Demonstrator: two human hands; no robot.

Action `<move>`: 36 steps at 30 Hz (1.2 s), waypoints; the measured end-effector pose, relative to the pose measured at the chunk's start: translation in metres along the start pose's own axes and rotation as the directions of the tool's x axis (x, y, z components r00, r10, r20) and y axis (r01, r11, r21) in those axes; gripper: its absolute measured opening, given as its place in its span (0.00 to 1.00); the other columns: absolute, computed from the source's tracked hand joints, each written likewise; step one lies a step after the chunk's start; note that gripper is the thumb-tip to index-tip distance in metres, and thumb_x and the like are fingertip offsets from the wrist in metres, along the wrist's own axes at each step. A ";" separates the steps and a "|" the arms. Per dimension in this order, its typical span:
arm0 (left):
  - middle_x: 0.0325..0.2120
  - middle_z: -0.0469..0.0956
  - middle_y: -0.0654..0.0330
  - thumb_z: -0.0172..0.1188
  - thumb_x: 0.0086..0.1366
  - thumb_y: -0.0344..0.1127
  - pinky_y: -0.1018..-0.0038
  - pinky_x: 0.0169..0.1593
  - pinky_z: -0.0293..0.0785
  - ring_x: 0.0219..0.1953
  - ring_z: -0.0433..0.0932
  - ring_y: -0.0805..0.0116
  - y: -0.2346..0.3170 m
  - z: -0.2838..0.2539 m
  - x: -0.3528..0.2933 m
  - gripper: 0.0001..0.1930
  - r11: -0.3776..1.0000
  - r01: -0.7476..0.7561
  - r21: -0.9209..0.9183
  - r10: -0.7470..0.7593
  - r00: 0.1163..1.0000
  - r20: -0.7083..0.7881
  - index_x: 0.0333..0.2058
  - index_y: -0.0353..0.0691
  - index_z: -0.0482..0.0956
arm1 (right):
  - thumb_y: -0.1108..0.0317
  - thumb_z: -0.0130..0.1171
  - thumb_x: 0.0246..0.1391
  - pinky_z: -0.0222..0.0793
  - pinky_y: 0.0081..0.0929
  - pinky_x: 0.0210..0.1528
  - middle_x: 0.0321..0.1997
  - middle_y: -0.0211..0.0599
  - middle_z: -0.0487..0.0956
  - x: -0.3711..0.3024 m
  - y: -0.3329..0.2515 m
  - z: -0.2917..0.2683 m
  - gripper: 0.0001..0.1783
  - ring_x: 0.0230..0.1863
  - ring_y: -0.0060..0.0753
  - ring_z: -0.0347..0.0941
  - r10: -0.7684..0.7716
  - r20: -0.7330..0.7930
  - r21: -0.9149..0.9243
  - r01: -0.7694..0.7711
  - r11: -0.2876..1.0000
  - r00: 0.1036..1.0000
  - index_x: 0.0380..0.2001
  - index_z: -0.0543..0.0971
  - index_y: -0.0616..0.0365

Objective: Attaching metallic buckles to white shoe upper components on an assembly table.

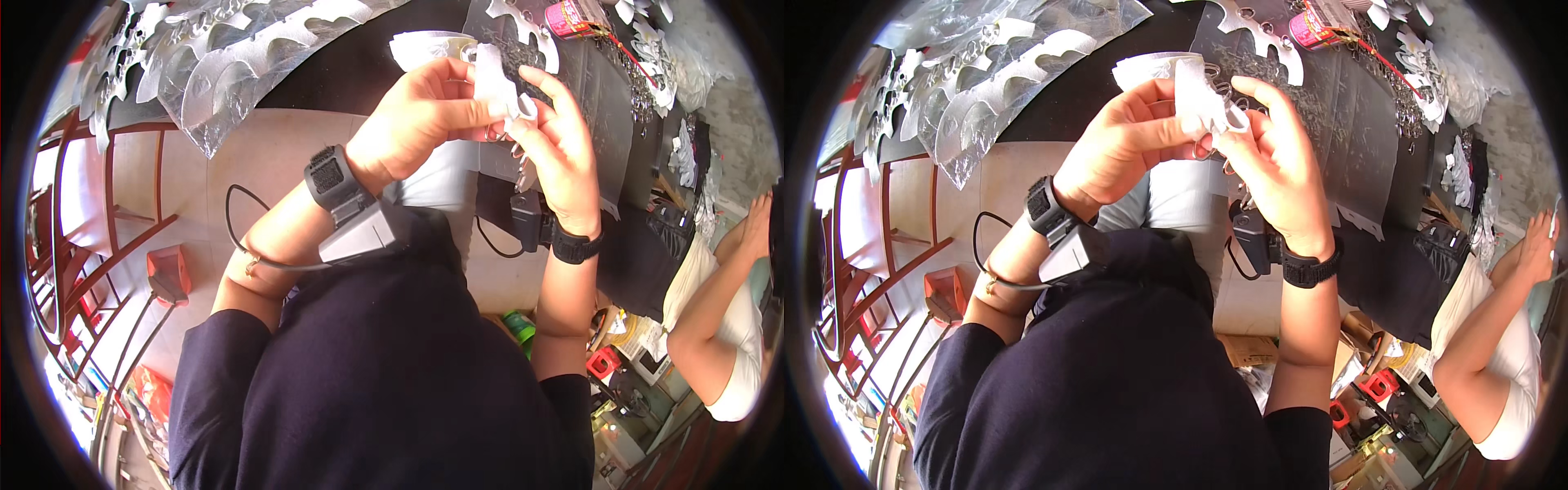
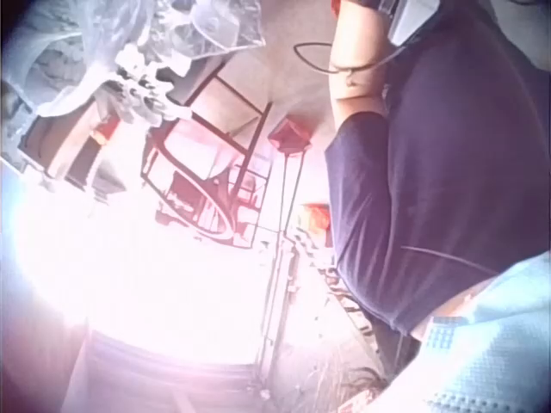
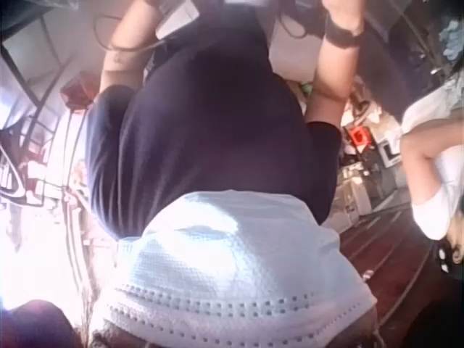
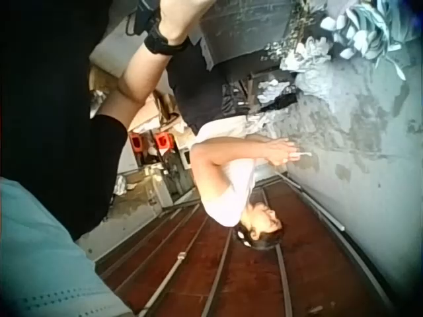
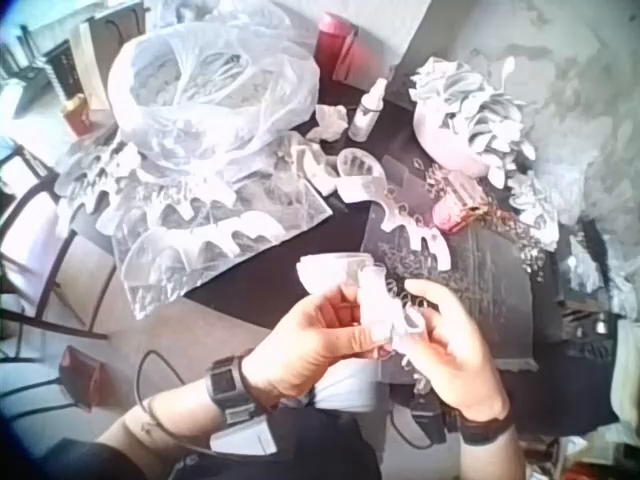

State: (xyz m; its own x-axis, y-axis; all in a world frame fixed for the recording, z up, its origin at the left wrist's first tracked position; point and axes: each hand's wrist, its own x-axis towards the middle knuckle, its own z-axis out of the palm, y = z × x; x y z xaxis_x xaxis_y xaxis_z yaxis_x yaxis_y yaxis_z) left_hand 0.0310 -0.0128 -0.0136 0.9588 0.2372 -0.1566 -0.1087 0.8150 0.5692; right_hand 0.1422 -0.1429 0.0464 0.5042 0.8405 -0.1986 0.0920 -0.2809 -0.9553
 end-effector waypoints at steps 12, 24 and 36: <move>0.35 0.77 0.60 0.58 0.57 0.26 0.75 0.41 0.72 0.35 0.76 0.72 -0.016 -0.007 0.006 0.15 0.987 0.000 -0.162 0.012 0.997 0.074 0.45 0.36 0.71 | 0.75 0.53 0.50 0.61 0.11 0.29 0.35 0.34 0.77 0.004 0.005 0.000 0.26 0.33 0.15 0.71 0.030 0.008 0.269 -0.031 0.963 1.000 0.53 0.60 0.63; 0.36 0.76 0.59 0.58 0.55 0.23 0.76 0.44 0.69 0.37 0.73 0.73 -0.007 0.003 -0.004 0.17 0.989 -0.090 0.120 0.073 0.988 0.135 0.45 0.36 0.69 | 0.78 0.49 0.51 0.59 0.11 0.28 0.33 0.27 0.73 -0.001 0.001 0.005 0.26 0.29 0.11 0.64 -0.024 -0.004 -0.085 0.024 0.996 1.000 0.55 0.59 0.59; 0.31 0.77 0.60 0.60 0.53 0.24 0.79 0.35 0.68 0.31 0.74 0.75 -0.010 0.007 -0.002 0.13 0.995 0.062 -0.077 -0.071 0.991 -0.110 0.39 0.38 0.73 | 0.76 0.50 0.53 0.57 0.12 0.29 0.28 0.26 0.71 -0.001 0.005 0.003 0.24 0.26 0.11 0.61 -0.062 0.090 0.000 0.062 0.998 0.994 0.54 0.61 0.59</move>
State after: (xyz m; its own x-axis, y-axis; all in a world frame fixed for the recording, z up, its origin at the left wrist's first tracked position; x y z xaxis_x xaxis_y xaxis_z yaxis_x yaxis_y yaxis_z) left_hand 0.0316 -0.0248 -0.0135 0.9291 0.2359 -0.2847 -0.0686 0.8667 0.4941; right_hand 0.1391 -0.1434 0.0414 0.4184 0.8944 -0.1581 0.1235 -0.2284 -0.9657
